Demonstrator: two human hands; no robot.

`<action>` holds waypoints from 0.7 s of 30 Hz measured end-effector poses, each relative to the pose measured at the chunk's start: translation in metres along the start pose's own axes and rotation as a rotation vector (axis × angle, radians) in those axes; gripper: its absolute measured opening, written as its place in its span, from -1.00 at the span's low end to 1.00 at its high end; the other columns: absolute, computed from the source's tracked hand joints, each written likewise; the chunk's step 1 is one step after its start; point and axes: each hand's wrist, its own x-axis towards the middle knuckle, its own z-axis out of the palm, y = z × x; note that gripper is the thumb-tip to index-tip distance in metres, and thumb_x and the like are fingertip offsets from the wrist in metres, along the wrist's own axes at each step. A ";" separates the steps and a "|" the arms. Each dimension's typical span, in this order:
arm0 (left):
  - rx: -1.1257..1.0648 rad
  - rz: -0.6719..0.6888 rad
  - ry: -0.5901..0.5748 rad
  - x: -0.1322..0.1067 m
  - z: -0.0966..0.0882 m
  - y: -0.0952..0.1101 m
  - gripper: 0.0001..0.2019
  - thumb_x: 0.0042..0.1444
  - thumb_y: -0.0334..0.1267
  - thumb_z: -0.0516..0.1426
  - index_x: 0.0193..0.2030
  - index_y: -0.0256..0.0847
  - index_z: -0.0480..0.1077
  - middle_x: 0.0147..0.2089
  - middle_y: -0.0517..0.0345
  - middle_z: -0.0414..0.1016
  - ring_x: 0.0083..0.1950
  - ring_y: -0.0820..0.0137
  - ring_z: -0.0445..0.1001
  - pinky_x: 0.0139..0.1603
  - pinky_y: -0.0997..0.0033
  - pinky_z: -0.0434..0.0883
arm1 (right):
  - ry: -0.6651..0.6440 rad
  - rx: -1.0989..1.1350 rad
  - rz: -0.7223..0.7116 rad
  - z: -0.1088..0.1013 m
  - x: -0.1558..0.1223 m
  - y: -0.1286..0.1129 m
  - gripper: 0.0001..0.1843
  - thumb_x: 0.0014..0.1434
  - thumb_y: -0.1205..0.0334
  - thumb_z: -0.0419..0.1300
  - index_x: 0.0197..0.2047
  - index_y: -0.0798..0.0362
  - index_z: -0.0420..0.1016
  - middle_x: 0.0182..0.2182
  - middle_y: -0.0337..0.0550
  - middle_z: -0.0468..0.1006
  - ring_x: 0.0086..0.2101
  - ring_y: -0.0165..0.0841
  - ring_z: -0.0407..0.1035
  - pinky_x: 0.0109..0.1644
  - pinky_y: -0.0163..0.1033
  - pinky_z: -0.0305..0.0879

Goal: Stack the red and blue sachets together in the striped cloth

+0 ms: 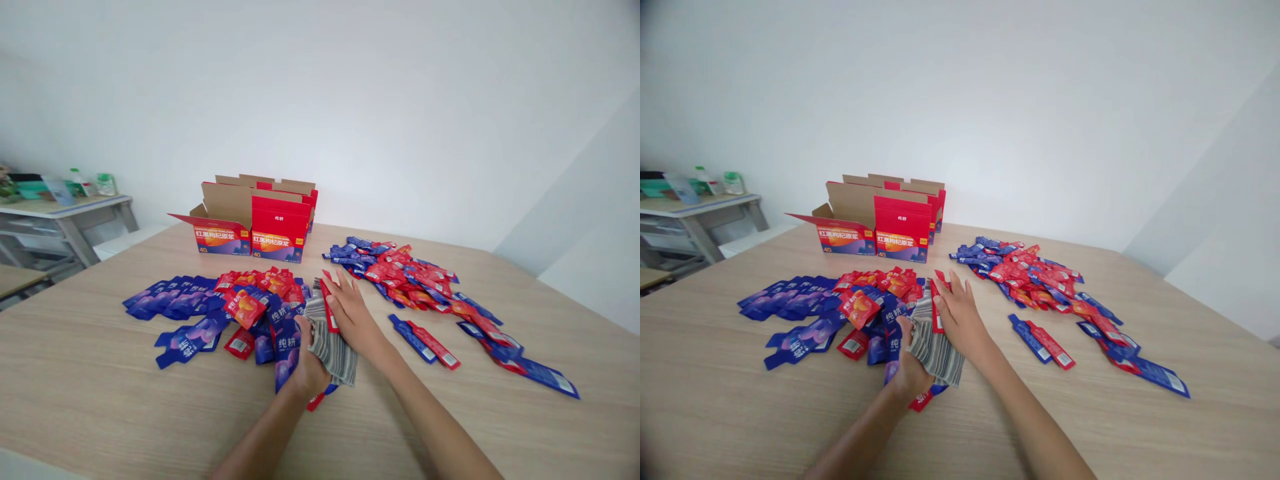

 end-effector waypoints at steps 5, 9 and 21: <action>-0.104 0.064 0.024 0.000 0.008 0.018 -0.34 0.25 0.34 -0.09 0.19 -0.05 0.48 0.18 0.00 0.55 0.37 0.11 0.35 0.38 0.06 0.27 | -0.044 -0.190 -0.122 0.017 -0.003 -0.011 -0.48 0.49 0.15 -0.12 0.41 0.11 0.23 0.40 0.20 0.17 0.39 -0.10 0.06 0.40 0.23 0.07; -0.125 0.133 0.080 0.000 0.010 0.035 -0.27 0.29 0.33 -0.21 0.12 -0.14 0.52 0.01 -0.03 0.62 0.27 0.12 0.45 0.35 0.08 0.30 | 0.002 -0.311 -0.171 0.027 -0.010 -0.027 -0.54 0.41 0.27 0.02 0.34 0.05 0.35 0.35 0.20 0.25 0.32 -0.03 0.15 0.36 0.27 0.08; -0.040 0.062 0.035 0.001 0.008 0.032 -0.39 0.28 0.26 -0.04 0.10 -0.19 0.51 0.02 -0.05 0.62 0.21 0.08 0.50 0.29 0.04 0.36 | 0.010 -0.315 -0.092 0.018 -0.003 -0.011 -0.56 0.42 0.25 0.03 0.31 -0.03 0.39 0.10 0.09 0.37 0.03 -0.11 0.28 0.08 0.02 0.28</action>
